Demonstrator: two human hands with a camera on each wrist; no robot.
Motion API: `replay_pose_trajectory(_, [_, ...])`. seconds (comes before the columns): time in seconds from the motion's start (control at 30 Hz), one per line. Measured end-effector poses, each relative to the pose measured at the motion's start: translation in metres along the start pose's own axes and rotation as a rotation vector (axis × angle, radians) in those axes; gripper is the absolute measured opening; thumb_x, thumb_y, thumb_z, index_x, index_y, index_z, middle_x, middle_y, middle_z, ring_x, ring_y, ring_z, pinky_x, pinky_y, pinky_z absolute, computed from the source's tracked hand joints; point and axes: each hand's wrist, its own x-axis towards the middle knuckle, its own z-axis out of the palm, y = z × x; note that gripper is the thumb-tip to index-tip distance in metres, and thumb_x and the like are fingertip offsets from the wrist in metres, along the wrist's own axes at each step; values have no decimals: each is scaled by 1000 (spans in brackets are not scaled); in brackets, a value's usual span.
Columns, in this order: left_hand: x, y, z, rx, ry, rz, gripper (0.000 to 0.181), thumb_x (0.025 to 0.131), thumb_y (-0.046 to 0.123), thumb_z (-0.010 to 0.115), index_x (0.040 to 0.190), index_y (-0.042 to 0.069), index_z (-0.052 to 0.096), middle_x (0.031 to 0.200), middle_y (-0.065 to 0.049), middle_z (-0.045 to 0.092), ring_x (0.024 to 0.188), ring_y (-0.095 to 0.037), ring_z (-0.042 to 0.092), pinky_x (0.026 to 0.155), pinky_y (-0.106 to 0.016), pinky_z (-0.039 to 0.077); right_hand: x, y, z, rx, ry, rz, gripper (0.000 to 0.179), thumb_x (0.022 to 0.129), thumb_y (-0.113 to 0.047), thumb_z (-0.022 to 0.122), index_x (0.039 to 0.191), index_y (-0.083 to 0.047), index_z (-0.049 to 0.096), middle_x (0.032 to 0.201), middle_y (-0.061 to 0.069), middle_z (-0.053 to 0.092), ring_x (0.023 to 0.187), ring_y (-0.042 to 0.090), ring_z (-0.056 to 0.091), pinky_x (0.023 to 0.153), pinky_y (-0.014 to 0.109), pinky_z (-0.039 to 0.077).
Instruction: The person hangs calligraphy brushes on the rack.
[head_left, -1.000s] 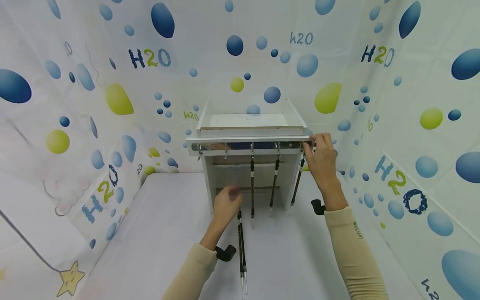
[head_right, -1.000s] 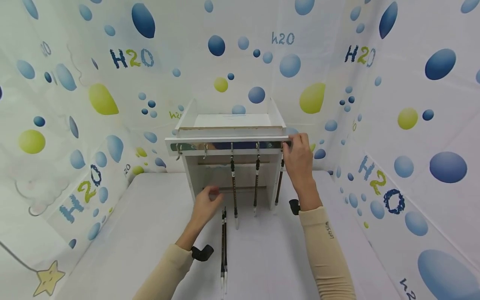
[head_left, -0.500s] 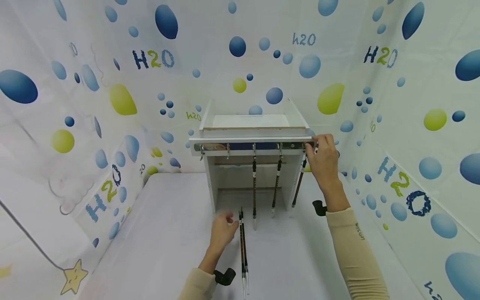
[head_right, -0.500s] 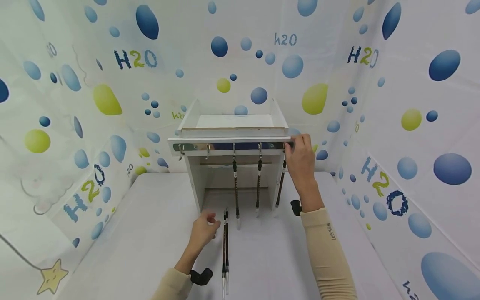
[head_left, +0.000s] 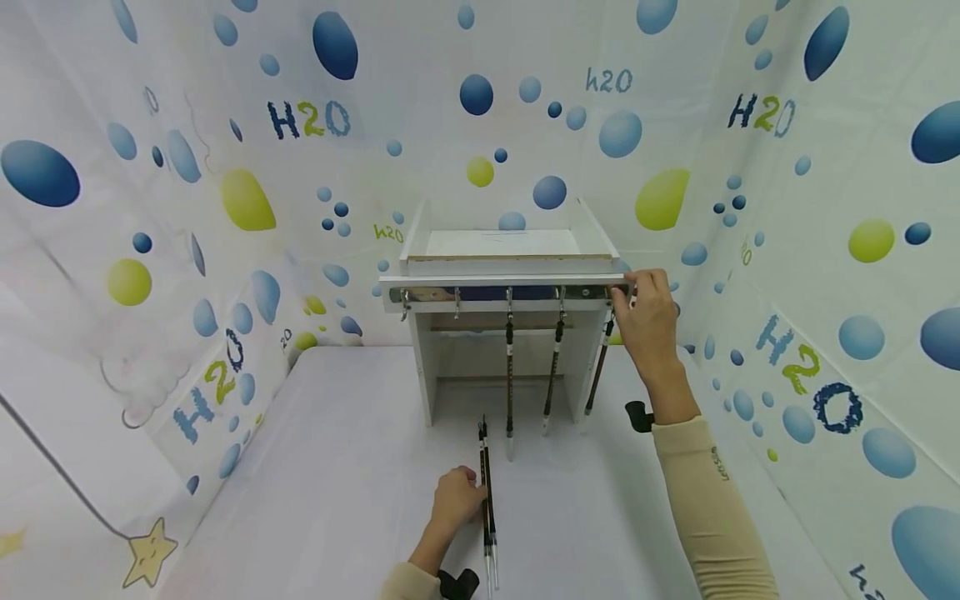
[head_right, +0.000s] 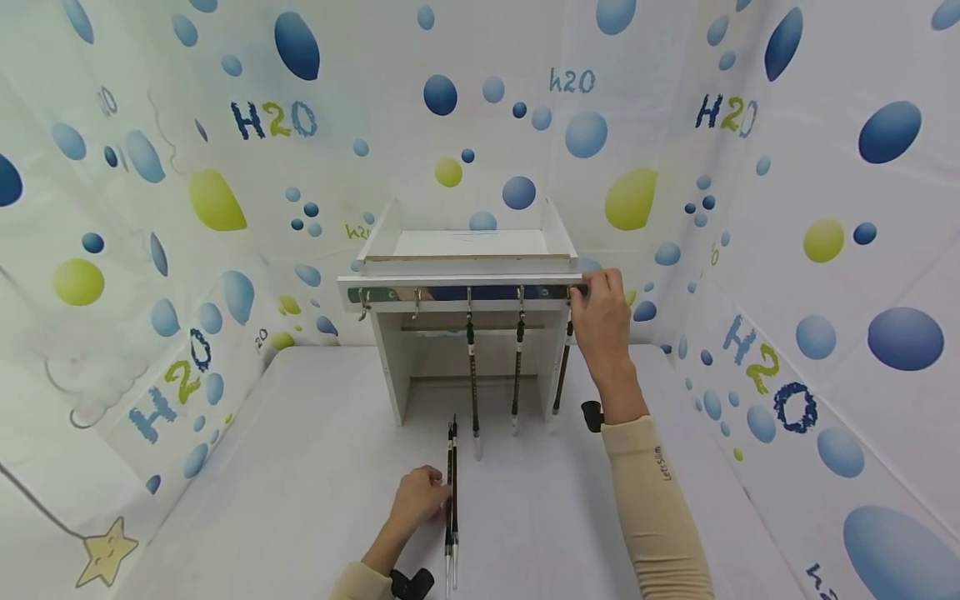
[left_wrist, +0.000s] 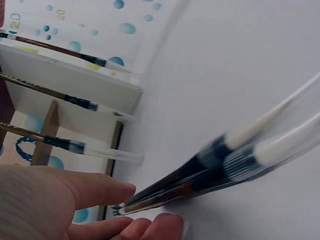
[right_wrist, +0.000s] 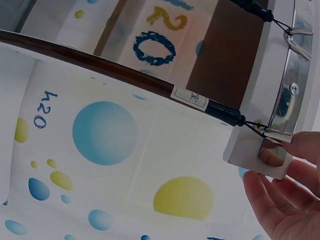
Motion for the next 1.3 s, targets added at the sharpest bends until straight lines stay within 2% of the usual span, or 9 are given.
replay_pose_trajectory(0.17, [-2,-3,8,1,15,-6,25,81,6,69,98,-11,66,77,-12,65,61,-15,56,51,-27,46,-1,-1,0,4,-2,3,30,95,-8,65,118,11,60,119,26,55,104,41,64,88,51,58])
replay_pose_trajectory(0.3, [-1,-1,11,3,28,-10,25,79,5,70,98,-11,67,79,-15,68,62,-17,58,51,-28,48,0,-1,0,4,5,0,29,95,-8,65,117,11,60,118,26,55,105,42,64,88,51,58])
replay_pose_trajectory(0.6, [-1,1,17,56,74,24,20,77,0,69,94,-10,69,83,-19,71,64,-19,60,53,-32,52,0,-1,-1,-4,4,3,30,95,-8,65,118,10,60,119,26,54,106,41,64,88,50,58])
replay_pose_trajectory(0.9, [-2,2,20,42,84,-8,18,78,1,69,93,-9,67,72,-10,64,60,-16,56,51,-30,47,0,1,0,12,16,-16,29,95,-6,66,117,11,60,117,27,55,104,43,65,87,51,58])
replay_pose_trajectory(1.3, [-5,6,21,18,88,-31,22,78,1,69,97,-11,67,76,-14,69,63,-20,62,53,-32,50,1,1,2,0,12,-10,29,95,-6,65,117,11,60,118,26,55,104,42,65,88,50,58])
